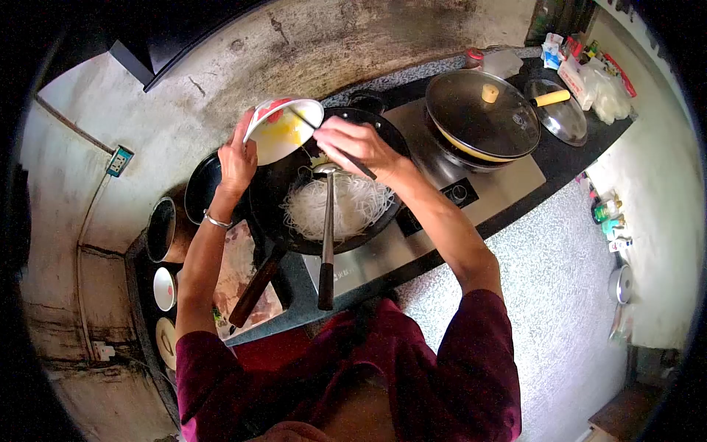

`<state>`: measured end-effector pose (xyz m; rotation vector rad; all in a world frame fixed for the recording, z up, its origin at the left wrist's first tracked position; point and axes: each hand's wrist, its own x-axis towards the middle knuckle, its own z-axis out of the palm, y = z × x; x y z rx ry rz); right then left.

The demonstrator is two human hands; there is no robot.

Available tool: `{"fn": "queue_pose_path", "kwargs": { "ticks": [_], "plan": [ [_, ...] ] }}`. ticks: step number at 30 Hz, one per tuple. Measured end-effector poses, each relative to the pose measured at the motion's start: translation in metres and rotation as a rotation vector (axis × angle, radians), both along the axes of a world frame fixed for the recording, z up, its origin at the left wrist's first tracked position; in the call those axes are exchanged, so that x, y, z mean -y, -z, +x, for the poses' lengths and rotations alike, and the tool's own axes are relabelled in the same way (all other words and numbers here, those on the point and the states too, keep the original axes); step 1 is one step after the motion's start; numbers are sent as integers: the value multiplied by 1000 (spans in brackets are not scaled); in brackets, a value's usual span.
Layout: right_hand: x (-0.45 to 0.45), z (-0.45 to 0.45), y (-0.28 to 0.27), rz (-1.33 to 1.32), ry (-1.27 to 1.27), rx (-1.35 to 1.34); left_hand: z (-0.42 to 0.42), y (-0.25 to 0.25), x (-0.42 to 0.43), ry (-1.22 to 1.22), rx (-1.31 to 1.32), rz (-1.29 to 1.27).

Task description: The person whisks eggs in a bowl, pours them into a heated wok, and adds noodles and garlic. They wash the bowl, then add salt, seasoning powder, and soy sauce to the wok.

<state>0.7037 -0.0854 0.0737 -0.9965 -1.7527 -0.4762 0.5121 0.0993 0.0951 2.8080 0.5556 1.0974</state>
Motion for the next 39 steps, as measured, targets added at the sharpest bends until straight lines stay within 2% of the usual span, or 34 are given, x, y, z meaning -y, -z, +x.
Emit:
{"fn": "queue_pose_path", "kwargs": {
  "ticks": [1,4,5,7,8,9,11,12,13,15,17,19,21,23,26,27,29,30,31,33,34,35,37,38,39],
  "plan": [
    [0,-3,-7,67,13,-2,1,1,2,11,2,18],
    [-13,-6,31,-258,-159,49,4,-2,7,30,36,-7],
    [-4,-9,19,-240,-112,166,3,-3,6,39,45,-5],
    [4,-11,6,-201,-150,-10,0,2,4,5,34,0],
    [6,-14,-2,-34,-53,-79,1,2,4,-16,19,3],
    [7,-9,-5,-3,8,-34,1,2,4,-11,16,2],
    [-13,-6,11,32,-107,-12,2,2,9,13,33,-59],
    [-9,-3,17,-184,-139,45,2,2,10,32,47,-54],
    [-6,-8,25,-277,-170,-6,2,3,10,35,47,-50],
    [-2,-12,15,-266,-159,11,2,3,7,-27,-8,-73],
    [9,-13,-4,-64,-78,-99,3,2,8,-19,-9,-48],
    [-1,-9,1,13,-63,-74,4,4,13,-14,-7,-30],
    [-4,-5,11,-301,-140,46,4,4,13,-24,18,-60],
    [1,-8,11,-272,-133,76,5,1,10,-16,13,-9],
    [11,-5,-12,-22,-49,6,3,8,8,-24,14,-48],
    [10,-3,-12,-42,-15,-5,4,9,8,-11,29,-32],
    [4,3,3,-328,-100,47,5,10,9,8,47,-9],
    [-5,0,12,-109,-332,28,6,10,8,1,48,13],
    [-1,3,23,-231,-168,135,8,9,6,-9,53,35],
    [4,0,10,-278,-87,49,9,8,10,-26,42,8],
    [5,-3,-1,-52,-58,-60,9,7,10,-35,27,-13],
    [9,-5,-13,26,-1,-74,8,7,10,-36,26,-10],
    [-10,9,19,-22,-122,15,13,8,13,-28,6,-24],
    [-4,9,18,6,-356,-29,15,9,13,13,53,-15],
    [-1,1,20,-195,-191,40,16,11,13,17,52,-15]
  ]
}}
